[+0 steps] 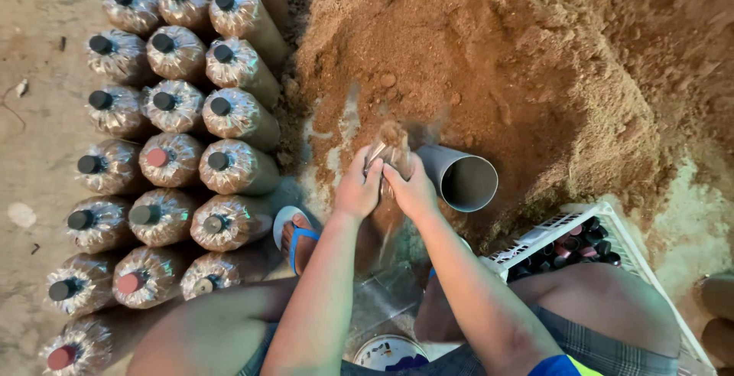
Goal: The person fills a cylindrical container with sawdust from a large pile, then places a black cap on top. The person then wraps the filled cylinder in a clear plastic bag and secures it with a rubber band.
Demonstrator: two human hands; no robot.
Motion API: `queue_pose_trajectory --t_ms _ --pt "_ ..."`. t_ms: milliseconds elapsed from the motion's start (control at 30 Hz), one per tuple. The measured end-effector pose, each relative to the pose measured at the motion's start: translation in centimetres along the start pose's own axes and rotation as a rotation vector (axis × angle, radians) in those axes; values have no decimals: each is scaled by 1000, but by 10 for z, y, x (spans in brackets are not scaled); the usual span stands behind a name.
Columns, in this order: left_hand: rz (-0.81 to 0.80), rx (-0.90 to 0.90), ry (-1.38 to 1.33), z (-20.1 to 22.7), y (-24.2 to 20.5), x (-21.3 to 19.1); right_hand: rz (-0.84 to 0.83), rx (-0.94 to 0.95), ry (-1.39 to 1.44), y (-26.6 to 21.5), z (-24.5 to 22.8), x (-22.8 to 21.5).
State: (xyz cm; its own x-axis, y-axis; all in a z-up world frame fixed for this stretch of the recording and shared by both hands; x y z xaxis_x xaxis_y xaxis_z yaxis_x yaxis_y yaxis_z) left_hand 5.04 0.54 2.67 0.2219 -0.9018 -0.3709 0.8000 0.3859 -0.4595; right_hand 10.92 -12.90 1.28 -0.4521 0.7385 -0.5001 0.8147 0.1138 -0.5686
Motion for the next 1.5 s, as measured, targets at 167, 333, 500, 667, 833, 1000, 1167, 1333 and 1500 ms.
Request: queue_pose_trajectory --t_ms 167,333,500,667,833,1000,1167,1333,1500 --pt "169 241 -89 -5 -11 6 22 -193 163 -6 -4 10" --pt "153 206 -109 -22 -7 13 11 -361 179 -8 11 14" --pt "124 -54 103 -70 26 27 123 -74 -262 67 91 11" --pt "151 -8 431 -65 50 20 113 -203 -524 16 43 -22" --pt "182 27 559 -28 22 -11 72 -296 -659 -13 8 -42" --pt "108 -8 535 -6 -15 -17 92 -360 -625 1 2 -37" --pt "161 -57 414 -4 -38 -29 129 -366 -622 -12 10 -34" --pt "173 -77 410 -1 -43 -37 193 -477 -579 6 3 -30" --pt "203 61 552 -9 -31 -29 157 -326 -455 23 31 -23"
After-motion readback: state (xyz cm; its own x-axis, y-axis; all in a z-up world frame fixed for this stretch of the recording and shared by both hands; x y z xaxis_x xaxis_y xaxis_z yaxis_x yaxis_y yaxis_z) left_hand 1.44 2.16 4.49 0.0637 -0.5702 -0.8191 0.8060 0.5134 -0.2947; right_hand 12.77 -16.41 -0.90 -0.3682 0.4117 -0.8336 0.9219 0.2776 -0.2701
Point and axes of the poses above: each hand's wrist, its own y-axis towards the middle knuckle, its own x-axis out of the palm, z = x × y, the point moved 8 cm from there along y, towards the middle knuckle, and after that the axes turned 3 degrees about z, right-handed, at the moved point
